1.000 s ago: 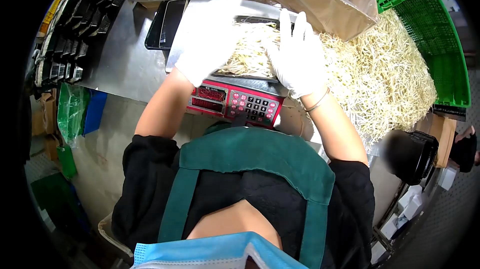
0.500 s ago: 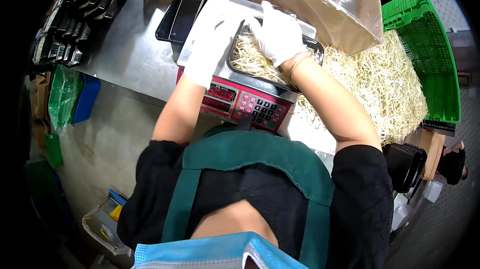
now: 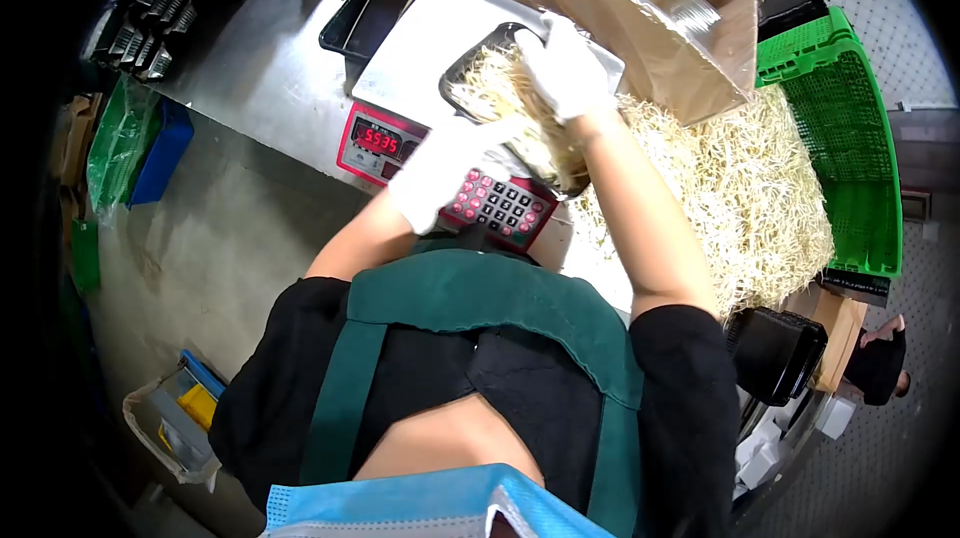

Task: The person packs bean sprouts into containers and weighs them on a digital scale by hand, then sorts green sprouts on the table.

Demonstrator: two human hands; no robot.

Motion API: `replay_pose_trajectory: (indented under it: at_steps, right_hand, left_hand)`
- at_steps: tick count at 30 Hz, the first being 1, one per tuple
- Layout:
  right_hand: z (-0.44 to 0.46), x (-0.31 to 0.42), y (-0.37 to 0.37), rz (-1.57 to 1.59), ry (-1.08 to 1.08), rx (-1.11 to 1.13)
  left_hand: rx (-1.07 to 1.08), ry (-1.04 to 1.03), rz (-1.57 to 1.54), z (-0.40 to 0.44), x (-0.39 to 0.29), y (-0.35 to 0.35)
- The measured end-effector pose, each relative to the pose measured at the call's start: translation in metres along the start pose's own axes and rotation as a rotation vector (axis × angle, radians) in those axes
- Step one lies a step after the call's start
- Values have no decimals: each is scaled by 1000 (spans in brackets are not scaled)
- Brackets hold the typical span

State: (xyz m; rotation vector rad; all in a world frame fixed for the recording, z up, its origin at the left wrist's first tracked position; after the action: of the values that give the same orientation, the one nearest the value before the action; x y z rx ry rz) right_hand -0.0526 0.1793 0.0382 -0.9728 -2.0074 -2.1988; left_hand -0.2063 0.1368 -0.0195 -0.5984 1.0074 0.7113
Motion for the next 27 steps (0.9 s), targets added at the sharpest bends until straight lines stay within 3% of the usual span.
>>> replay_pose_trajectory:
  at_steps: [2, 3, 5, 6, 8, 10, 12, 14, 16, 17, 18, 20, 21, 22, 24, 26, 27]
  right_hand:
    - [-30, -15, 22, 766, -77, 326]
    - [-37, -48, 15, 852, -268, 365]
    - [-84, -56, 31, 793, -228, 262]
    - [-101, -64, 29, 928, -228, 312]
    - [-131, -77, 23, 897, -274, 464]
    - [-153, -80, 20, 966, -303, 501]
    - [-158, -83, 9, 951, -297, 481]
    - [-162, -88, -8, 933, -289, 467]
    - [-157, -83, -26, 822, -215, 538]
    - [-156, -70, -30, 949, -221, 673]
    - [-151, -58, -23, 648, -65, 512]
    - [-149, -30, -17, 784, -10, 548]
    - [-147, -29, -20, 808, -48, 513]
    - [-146, -33, -23, 830, -95, 471]
    - [-146, -52, -38, 1004, -243, 457]
    - [-140, -48, -39, 969, -254, 439]
    - [-137, -42, -38, 920, -281, 423]
  left_hand:
    - [-102, 429, -344, -2, 10, 26]
    - [-135, 342, -368, 3, 15, 39]
    - [-153, 287, -269, 8, 20, 67]
    - [-159, 320, -176, 10, -2, 68]
    - [-41, 493, -5, 5, -30, 85]
    - [-70, 190, 93, -12, -40, 99]
    - [-41, 559, 45, -30, -40, 84]
    - [114, 616, 138, -44, -39, 56]
    - [-31, 530, -146, -42, -25, 52]
    - [-74, 360, -169, -34, -27, 71]
    - [-246, 431, -280, -34, -16, 94]
    - [-94, -627, 643, -28, -69, 151]
    - [-266, -302, 226, -33, -51, 189]
    - [-569, -53, -228, -46, -34, 226]
    - [-947, -120, -234, -59, -22, 285]
    - [-981, 10, -104, -63, -11, 344]
    - [-1139, 94, 86, -66, 5, 384]
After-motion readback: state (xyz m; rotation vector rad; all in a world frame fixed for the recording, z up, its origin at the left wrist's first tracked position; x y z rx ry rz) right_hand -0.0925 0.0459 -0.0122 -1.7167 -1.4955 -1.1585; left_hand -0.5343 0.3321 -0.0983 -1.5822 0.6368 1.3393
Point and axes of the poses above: each hand's wrist, its own z-axis towards the middle knuckle, its own y-axis out of the back of the hand, x = y × z, the point moved 5 cm from there along z, towards the middle knuckle, and after that the axes turned 15 degrees about -y, right-handed, at the moved point
